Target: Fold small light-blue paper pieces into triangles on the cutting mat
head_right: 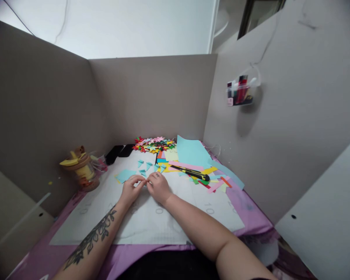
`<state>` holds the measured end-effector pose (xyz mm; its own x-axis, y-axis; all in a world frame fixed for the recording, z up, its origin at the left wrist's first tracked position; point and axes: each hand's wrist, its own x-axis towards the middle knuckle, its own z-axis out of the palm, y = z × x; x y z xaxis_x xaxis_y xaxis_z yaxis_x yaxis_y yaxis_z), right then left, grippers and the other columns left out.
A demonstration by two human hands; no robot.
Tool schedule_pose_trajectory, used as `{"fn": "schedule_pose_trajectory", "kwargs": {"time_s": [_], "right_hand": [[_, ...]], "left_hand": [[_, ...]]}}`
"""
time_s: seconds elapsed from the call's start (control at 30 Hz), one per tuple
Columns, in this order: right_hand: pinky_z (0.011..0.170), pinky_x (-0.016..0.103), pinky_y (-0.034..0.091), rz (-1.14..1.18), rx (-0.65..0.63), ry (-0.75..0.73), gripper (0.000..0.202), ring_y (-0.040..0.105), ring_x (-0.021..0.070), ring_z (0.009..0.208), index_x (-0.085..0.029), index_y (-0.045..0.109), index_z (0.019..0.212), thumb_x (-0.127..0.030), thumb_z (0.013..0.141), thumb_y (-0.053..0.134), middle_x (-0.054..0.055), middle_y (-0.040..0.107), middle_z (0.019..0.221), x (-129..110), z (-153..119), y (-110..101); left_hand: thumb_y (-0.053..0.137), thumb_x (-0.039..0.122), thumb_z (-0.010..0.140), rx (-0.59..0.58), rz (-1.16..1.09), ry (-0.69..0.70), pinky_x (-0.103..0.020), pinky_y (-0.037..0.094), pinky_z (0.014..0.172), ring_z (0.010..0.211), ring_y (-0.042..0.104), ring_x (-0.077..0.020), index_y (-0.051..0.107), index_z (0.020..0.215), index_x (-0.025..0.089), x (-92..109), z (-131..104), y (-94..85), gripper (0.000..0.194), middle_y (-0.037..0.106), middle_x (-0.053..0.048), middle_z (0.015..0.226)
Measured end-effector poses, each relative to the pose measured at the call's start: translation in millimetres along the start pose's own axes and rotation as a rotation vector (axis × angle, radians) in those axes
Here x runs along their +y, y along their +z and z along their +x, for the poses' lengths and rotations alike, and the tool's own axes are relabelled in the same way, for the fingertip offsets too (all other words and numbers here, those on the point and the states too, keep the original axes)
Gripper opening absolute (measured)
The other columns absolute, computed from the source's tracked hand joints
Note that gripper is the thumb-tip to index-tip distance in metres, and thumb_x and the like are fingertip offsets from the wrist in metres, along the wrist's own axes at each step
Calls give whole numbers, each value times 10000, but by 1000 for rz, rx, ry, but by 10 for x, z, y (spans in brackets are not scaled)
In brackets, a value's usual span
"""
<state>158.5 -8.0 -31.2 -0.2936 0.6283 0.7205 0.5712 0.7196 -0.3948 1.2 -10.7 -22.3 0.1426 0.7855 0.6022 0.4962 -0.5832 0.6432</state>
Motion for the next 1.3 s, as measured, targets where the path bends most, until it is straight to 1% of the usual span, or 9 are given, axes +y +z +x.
{"fn": "schedule_pose_trajectory", "kwargs": {"time_s": [0.17,0.3,0.47,0.6,0.73,0.9,1.0,1.13,1.3], "right_hand": [[786,331,396,43,-21,-12,101,489,199,854,-187,584,775,-126,799,507,57,589,851,-34,40,12],[790,323,394,79,10,14,105,498,187,838,-187,570,749,-112,789,508,42,589,828,26,73,15],[769,306,409,151,76,78,119,506,171,805,-190,559,732,-114,799,495,27,567,777,102,23,-5],[830,348,404,109,129,55,92,497,204,908,-187,592,870,-169,793,545,62,573,898,34,14,-27],[799,346,410,61,103,13,65,497,202,867,-188,598,796,-169,805,536,56,576,851,-40,42,-21],[794,347,404,9,54,3,82,489,199,860,-180,585,776,-150,810,517,58,583,846,-37,32,0],[792,341,402,4,23,4,76,491,195,857,-177,575,760,-141,802,523,55,584,839,-42,39,2],[778,329,404,64,68,29,96,502,184,823,-182,566,727,-124,789,523,40,580,798,-55,77,-36],[760,322,417,180,193,108,129,517,178,799,-196,556,708,-140,808,495,33,564,769,34,58,-128]], "left_hand": [[545,244,763,44,-58,-99,-261,429,704,741,578,-159,620,677,176,57,5,-22,133,644,-29,727],[554,294,733,207,-138,-288,-239,421,643,685,570,-148,614,673,156,-8,45,-80,162,634,-17,689],[560,367,741,338,-180,-376,-234,421,624,669,559,-143,617,723,144,-137,68,-154,231,622,-17,693],[564,336,752,197,-127,-286,-255,435,684,753,580,-164,634,740,157,-75,48,-92,192,647,-31,762],[534,291,787,34,-106,-150,-264,437,714,802,584,-167,623,750,166,51,28,-16,157,651,-40,805],[488,252,822,-44,40,19,-289,420,750,814,556,-173,579,753,178,61,12,-2,136,618,-40,792],[454,224,830,-62,83,59,-287,411,736,783,533,-169,543,740,181,24,9,2,133,581,-30,763],[449,236,825,57,39,-47,-266,397,702,755,522,-158,531,731,179,-36,30,-47,137,560,-16,743],[522,318,770,287,-204,-313,-228,355,594,630,478,-126,537,696,169,-181,74,-160,167,517,18,642]]}}
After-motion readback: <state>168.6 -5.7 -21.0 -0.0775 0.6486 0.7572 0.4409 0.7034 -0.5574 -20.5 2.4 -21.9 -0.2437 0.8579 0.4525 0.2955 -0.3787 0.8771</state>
